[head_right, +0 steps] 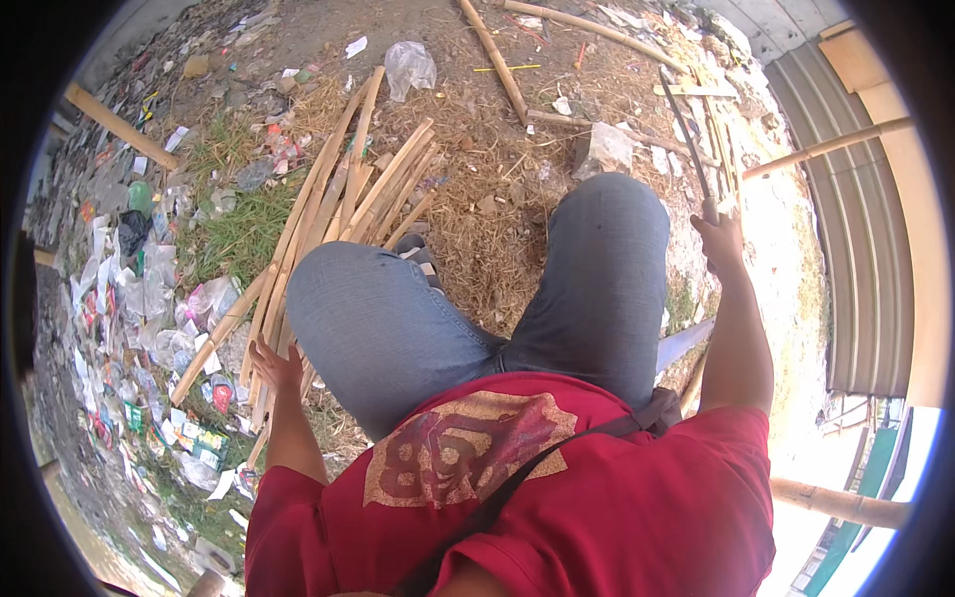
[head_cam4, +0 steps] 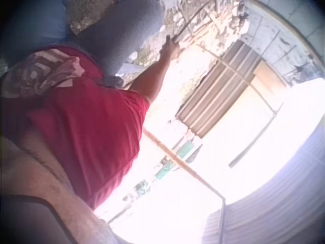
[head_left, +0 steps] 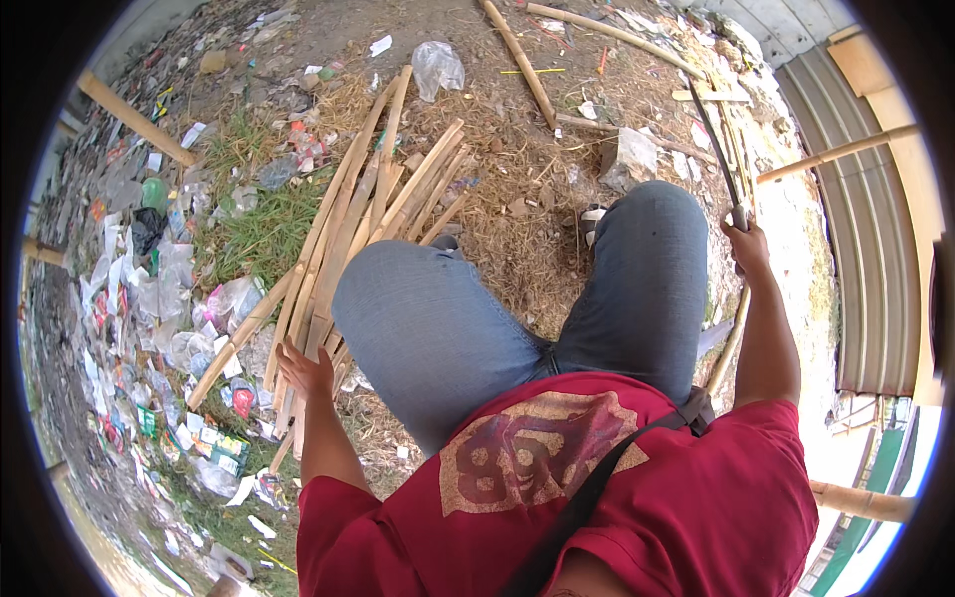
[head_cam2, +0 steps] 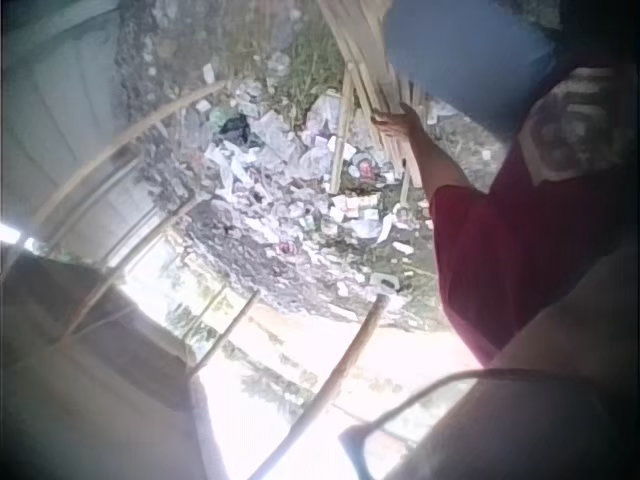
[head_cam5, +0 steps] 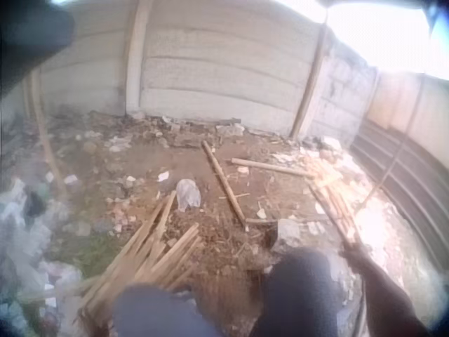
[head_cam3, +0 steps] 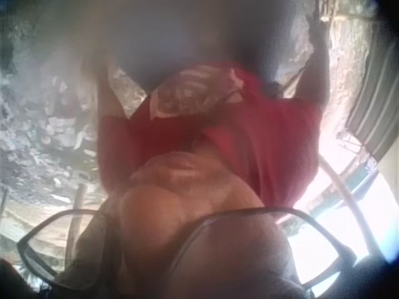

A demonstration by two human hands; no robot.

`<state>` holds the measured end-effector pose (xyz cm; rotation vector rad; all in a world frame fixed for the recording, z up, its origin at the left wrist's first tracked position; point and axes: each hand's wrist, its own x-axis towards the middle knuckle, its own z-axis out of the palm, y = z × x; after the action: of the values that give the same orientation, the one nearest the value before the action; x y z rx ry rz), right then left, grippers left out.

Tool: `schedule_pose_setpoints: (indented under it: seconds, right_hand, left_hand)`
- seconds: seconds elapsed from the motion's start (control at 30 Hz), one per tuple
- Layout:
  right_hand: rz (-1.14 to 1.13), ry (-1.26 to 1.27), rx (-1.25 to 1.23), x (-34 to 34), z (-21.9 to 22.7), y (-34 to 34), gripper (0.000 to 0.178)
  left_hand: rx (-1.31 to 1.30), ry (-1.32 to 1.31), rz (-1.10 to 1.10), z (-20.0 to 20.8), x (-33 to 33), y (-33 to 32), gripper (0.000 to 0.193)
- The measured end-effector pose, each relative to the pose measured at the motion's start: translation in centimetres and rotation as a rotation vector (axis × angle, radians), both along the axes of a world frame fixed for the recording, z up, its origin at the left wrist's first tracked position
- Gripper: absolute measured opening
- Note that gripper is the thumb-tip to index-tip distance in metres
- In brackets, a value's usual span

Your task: The person sits on the ground and uses a machete to split a long bamboo pole into thin strips. They hold the bamboo with one hand and strike it with the machete to separate the sections, then place the finished strips on the ground.

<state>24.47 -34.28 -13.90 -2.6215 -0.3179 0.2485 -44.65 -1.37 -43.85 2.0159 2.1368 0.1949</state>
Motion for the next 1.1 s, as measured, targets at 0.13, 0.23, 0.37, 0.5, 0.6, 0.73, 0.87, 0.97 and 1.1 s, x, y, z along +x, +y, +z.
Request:
schedule_pose_setpoints:
  seconds: [0.13,0.23,0.37,0.5,0.6,0.73,0.87,0.97,1.1]
  right_hand:
    - [-0.062,0.083,-0.167,0.9,-3.5,-5.4,0.038]
    - [-0.138,0.2,-0.172,0.2,-6.4,-7.4,0.047]
    - [-0.196,0.214,-0.284,0.0,-11.9,-12.5,0.06]
    - [-0.227,0.248,-0.349,1.3,-15.2,-17.4,0.056]
    - [-0.187,0.271,-0.41,3.2,-13.7,-17.4,0.054]
    - [-0.194,0.22,-0.353,5.1,-14.7,-16.5,0.059]
    - [-0.166,0.193,-0.346,6.3,-17.6,-14.1,0.068]
    - [-0.153,0.097,-0.356,6.7,-21.1,-13.5,0.062]
    - [-0.212,0.097,-0.34,6.2,-22.7,-12.1,0.058]
  left_hand:
    - [0.164,-0.066,-0.135,0.5,2.3,2.1,0.073]
    - [0.298,-0.146,-0.244,1.6,1.9,4.6,0.065]
    - [0.321,-0.188,-0.255,4.0,3.7,6.6,0.056]
    - [0.122,-0.156,-0.269,2.4,4.7,7.7,0.048]
    - [-0.166,0.032,-0.35,1.9,6.8,9.2,0.038]
    - [-0.361,-0.054,-0.414,0.1,7.7,12.7,0.035]
    - [-0.426,-0.59,-0.412,0.0,6.5,18.5,0.031]
    - [-0.417,-0.543,-0.45,3.0,9.0,21.3,0.03]
    - [-0.34,-0.434,-0.53,7.5,17.2,24.7,0.032]
